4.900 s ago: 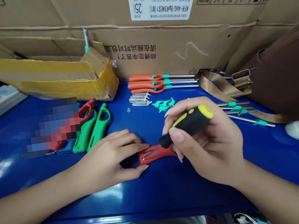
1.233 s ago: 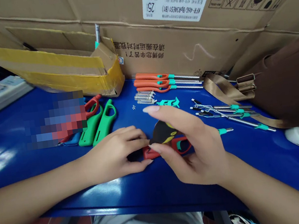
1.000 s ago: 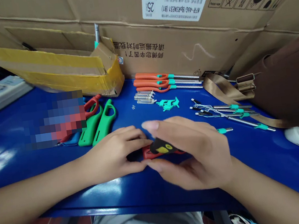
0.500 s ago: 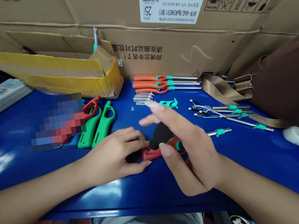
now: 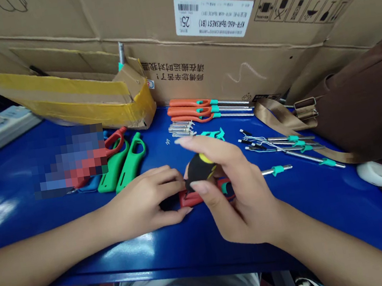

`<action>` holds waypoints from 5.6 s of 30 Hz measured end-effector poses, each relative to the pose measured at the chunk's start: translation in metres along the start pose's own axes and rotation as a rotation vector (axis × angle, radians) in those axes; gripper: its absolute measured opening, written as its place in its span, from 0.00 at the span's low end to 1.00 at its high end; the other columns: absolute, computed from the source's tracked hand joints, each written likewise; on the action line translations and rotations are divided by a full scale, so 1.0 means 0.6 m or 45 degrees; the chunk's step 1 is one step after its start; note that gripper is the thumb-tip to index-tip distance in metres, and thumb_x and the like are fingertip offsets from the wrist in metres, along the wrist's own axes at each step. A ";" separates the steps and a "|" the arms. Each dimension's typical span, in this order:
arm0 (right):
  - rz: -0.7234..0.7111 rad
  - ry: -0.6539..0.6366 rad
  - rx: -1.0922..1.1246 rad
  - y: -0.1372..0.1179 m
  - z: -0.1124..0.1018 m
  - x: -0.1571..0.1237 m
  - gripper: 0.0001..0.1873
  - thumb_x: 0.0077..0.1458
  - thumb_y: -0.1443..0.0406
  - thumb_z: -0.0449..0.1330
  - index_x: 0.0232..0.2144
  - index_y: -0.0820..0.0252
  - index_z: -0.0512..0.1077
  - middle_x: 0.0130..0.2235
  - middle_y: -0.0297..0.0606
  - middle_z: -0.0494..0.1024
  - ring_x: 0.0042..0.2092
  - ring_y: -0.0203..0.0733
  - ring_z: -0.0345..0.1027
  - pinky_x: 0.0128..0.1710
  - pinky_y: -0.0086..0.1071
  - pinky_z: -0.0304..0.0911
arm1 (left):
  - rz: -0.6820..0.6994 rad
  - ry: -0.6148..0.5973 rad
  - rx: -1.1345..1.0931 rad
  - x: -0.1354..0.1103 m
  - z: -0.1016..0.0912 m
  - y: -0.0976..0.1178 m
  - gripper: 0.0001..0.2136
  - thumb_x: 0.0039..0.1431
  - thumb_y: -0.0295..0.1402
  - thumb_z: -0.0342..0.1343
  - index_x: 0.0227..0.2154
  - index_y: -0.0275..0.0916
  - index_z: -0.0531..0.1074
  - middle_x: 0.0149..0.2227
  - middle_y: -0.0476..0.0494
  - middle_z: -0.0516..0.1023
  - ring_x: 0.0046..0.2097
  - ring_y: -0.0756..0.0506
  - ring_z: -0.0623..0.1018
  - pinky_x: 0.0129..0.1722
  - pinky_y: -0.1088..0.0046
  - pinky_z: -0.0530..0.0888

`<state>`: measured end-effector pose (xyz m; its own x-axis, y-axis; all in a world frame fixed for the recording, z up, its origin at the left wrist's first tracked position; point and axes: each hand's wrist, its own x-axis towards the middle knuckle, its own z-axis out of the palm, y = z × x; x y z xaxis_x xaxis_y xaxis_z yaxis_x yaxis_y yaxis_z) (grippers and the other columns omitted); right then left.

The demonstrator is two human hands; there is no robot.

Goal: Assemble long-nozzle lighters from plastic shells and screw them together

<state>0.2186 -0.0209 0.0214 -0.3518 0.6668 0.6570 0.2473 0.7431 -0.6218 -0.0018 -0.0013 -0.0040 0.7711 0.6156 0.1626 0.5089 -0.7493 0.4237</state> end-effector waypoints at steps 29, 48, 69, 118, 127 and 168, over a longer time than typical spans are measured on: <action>-0.523 -0.119 -0.558 -0.034 -0.024 0.014 0.12 0.60 0.67 0.62 0.46 0.54 0.78 0.30 0.36 0.82 0.28 0.41 0.77 0.24 0.32 0.72 | -0.001 0.006 -0.044 -0.002 0.001 0.002 0.17 0.63 0.40 0.61 0.51 0.38 0.75 0.43 0.42 0.78 0.44 0.41 0.76 0.46 0.63 0.73; -0.325 -0.204 -0.045 -0.008 -0.009 0.022 0.24 0.63 0.69 0.60 0.60 0.52 0.66 0.33 0.36 0.80 0.33 0.40 0.74 0.31 0.32 0.73 | -0.009 0.090 -0.019 -0.002 0.004 0.006 0.08 0.61 0.36 0.62 0.40 0.40 0.76 0.38 0.45 0.77 0.40 0.43 0.76 0.41 0.65 0.74; -0.378 -0.172 -0.264 -0.011 -0.043 0.026 0.22 0.62 0.70 0.62 0.58 0.58 0.70 0.40 0.41 0.83 0.40 0.42 0.79 0.40 0.32 0.77 | -0.024 -0.004 -0.032 -0.002 0.002 0.004 0.14 0.64 0.38 0.60 0.48 0.37 0.77 0.41 0.44 0.76 0.44 0.42 0.76 0.47 0.62 0.72; -0.181 -0.343 -0.428 -0.027 -0.051 0.028 0.26 0.68 0.64 0.54 0.66 0.60 0.62 0.57 0.46 0.76 0.51 0.45 0.76 0.49 0.36 0.75 | -0.050 0.002 -0.069 0.001 0.001 0.004 0.14 0.65 0.41 0.61 0.46 0.38 0.78 0.39 0.43 0.76 0.43 0.42 0.76 0.45 0.64 0.73; -0.339 -0.308 -0.471 -0.024 -0.051 0.027 0.26 0.66 0.62 0.59 0.64 0.57 0.64 0.46 0.42 0.82 0.44 0.44 0.79 0.40 0.34 0.76 | -0.057 -0.004 -0.105 0.001 0.001 0.004 0.12 0.65 0.38 0.61 0.46 0.39 0.77 0.41 0.43 0.76 0.44 0.41 0.76 0.47 0.62 0.74; -0.345 -0.156 -0.526 -0.020 -0.037 0.027 0.27 0.59 0.68 0.67 0.59 0.52 0.69 0.40 0.37 0.84 0.38 0.43 0.79 0.36 0.33 0.77 | -0.081 0.006 -0.146 0.001 0.006 0.004 0.09 0.65 0.39 0.61 0.42 0.39 0.77 0.40 0.44 0.75 0.44 0.42 0.76 0.45 0.64 0.73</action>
<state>0.2300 -0.0176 0.0490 -0.5499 0.4537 0.7013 0.4604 0.8652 -0.1988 0.0011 -0.0034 -0.0059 0.7365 0.6626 0.1360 0.5096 -0.6758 0.5324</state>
